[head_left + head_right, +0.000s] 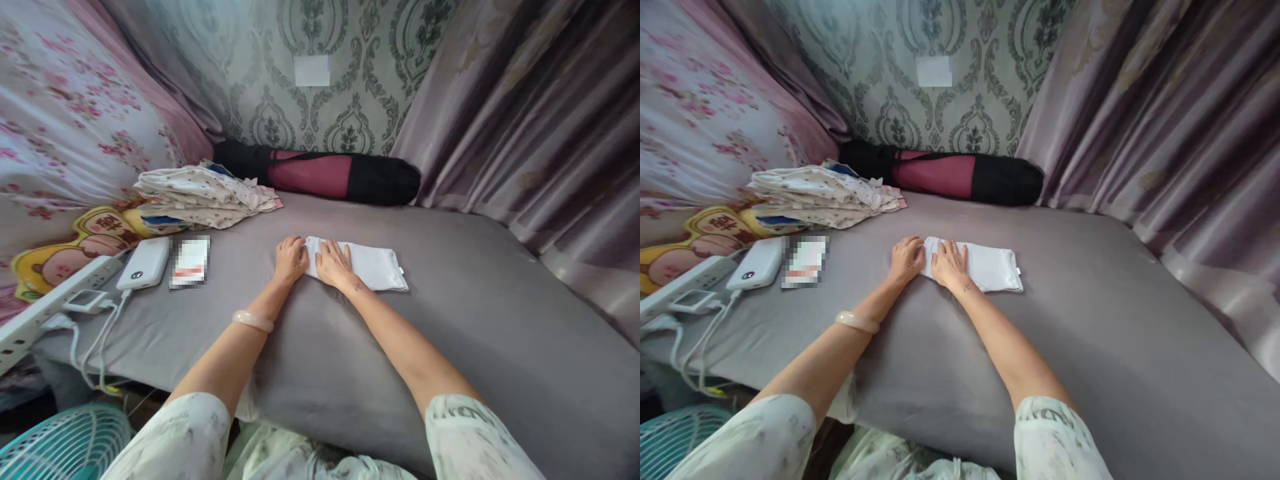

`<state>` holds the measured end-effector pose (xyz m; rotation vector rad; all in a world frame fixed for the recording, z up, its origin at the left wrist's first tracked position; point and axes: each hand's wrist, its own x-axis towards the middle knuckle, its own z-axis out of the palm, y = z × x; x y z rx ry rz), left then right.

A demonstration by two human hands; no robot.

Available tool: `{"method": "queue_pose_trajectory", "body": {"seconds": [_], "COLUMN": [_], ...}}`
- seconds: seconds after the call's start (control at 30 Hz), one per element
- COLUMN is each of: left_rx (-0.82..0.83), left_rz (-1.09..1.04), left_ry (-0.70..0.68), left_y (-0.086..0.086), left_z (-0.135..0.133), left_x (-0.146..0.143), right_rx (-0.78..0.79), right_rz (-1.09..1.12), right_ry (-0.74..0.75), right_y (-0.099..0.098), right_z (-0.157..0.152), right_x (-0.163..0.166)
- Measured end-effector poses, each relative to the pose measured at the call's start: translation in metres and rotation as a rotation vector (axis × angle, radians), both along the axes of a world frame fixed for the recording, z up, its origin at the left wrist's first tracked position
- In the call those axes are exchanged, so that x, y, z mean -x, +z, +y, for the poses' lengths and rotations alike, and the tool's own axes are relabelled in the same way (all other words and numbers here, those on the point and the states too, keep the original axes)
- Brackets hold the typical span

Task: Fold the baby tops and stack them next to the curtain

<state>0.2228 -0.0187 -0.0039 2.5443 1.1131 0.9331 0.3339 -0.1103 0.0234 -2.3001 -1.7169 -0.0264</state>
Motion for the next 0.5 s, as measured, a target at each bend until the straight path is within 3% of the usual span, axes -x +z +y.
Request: {"method": "queue_pose_trajectory", "body": {"seconds": [0.3, 0.5], "left_rx": [0.001, 0.02], "left_rz": [-0.035, -0.058], "left_ry": [0.003, 0.006], "left_y": [-0.004, -0.004], "left_z": [0.005, 0.006], "left_x": [-0.001, -0.001], "right_rx": [0.011, 0.045], "right_rz": [0.012, 0.033], "right_ry": [0.007, 0.018], "right_y": [-0.012, -0.006], "right_z": [0.01, 0.013], "right_x": [0.007, 0.008]}}
